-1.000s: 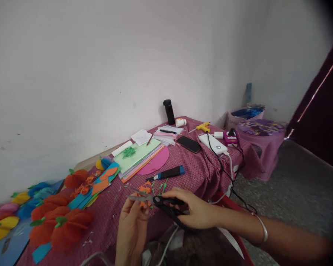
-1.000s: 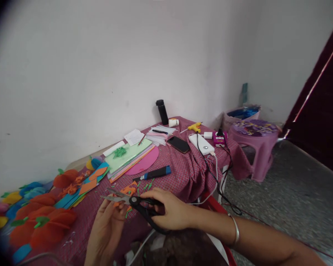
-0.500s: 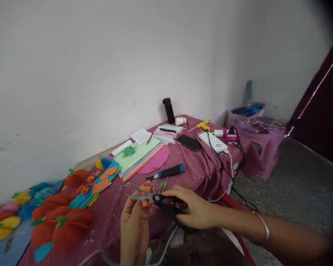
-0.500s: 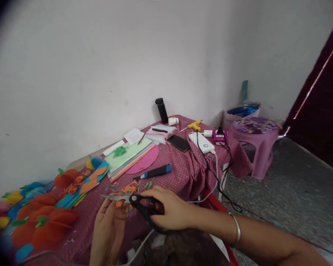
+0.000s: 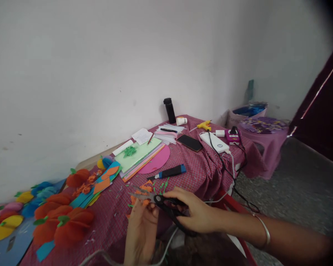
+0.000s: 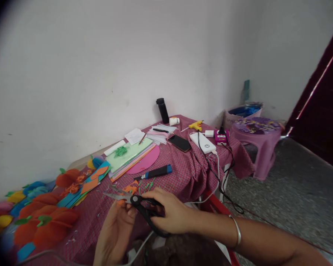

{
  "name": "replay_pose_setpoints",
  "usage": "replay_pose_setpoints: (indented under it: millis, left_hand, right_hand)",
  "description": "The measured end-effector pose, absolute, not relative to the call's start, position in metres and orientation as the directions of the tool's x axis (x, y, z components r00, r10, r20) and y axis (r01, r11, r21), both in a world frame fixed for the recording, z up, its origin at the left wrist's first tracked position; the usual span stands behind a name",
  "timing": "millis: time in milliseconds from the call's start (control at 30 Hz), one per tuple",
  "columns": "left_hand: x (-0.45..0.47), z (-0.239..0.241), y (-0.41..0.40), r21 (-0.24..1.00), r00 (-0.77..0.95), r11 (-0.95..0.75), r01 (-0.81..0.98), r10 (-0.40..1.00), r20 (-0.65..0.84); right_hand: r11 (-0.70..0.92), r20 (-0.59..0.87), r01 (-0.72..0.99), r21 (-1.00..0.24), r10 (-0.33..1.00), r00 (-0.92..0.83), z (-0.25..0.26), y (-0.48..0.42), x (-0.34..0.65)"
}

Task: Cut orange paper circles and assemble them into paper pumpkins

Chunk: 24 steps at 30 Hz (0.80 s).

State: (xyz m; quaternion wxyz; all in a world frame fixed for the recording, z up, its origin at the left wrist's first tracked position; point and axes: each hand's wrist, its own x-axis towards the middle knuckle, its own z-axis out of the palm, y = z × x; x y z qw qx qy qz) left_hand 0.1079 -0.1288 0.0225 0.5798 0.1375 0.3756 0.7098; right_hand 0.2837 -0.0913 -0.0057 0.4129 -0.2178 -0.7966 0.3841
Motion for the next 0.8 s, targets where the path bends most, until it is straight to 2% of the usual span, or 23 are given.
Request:
replay_pose_setpoints:
  millis: [200, 367, 633, 800]
  left_hand:
    - [0.1086, 0.0241, -0.1316, 0.613, -0.252, -0.002, -0.79, 0.912, -0.322]
    - [0.1085, 0.0258, -0.1339, 0.606, -0.227, 0.011, -0.795, 0.921, -0.315]
    - [0.1048, 0.0247, -0.1312, 0.744, -0.258, -0.065, -0.665, 0.955, -0.148]
    - [0.1008, 0.0217, -0.13, 0.764, -0.237, -0.081, -0.641, 0.967, -0.095]
  right_hand:
    - [0.597, 0.476, 0.04, -0.801, 0.677, -0.562, -0.0086, -0.0923, 0.2834]
    - [0.579, 0.46, 0.041, -0.814, 0.688, -0.561, -0.0097, -0.0923, 0.2831]
    - [0.6, 0.462, 0.07, -0.797, 0.68, -0.569, -0.0059, -0.0931, 0.2849]
    - [0.61, 0.462, 0.077, -0.789, 0.671, -0.579, -0.0043, -0.0913, 0.2871]
